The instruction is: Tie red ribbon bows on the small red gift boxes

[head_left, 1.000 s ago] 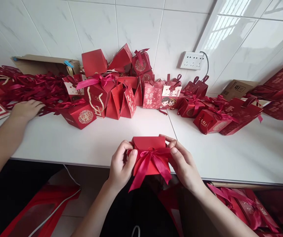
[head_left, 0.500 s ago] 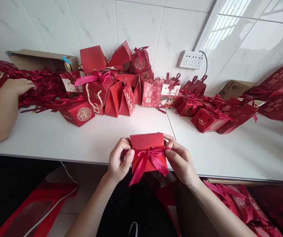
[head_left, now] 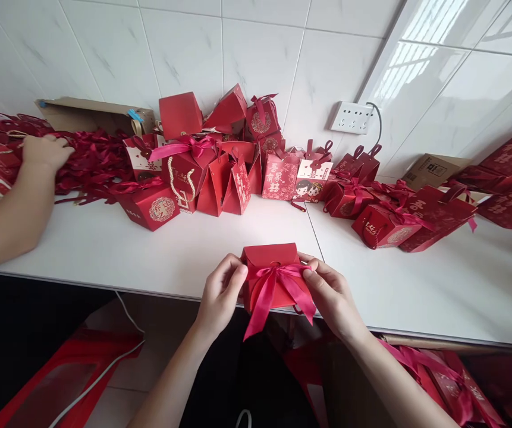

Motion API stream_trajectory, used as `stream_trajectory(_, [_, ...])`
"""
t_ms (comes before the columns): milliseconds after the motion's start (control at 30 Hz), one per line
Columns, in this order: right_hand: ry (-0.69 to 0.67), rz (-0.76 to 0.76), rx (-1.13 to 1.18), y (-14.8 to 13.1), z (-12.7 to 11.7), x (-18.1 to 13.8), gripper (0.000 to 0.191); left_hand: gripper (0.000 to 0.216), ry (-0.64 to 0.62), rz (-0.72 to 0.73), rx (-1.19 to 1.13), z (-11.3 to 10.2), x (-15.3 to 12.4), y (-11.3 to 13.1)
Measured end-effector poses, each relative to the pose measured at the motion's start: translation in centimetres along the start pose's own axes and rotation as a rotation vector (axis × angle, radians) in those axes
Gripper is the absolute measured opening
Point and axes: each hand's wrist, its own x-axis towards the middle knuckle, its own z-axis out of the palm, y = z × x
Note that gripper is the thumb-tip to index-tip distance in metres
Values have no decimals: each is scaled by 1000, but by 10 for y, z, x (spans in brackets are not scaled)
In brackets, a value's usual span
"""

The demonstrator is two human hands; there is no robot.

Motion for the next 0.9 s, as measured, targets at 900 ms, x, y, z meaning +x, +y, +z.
stream_trajectory(900, [-160, -1192, -957, -14, 34, -18, 12, 11, -375, 334, 616, -2, 42, 46])
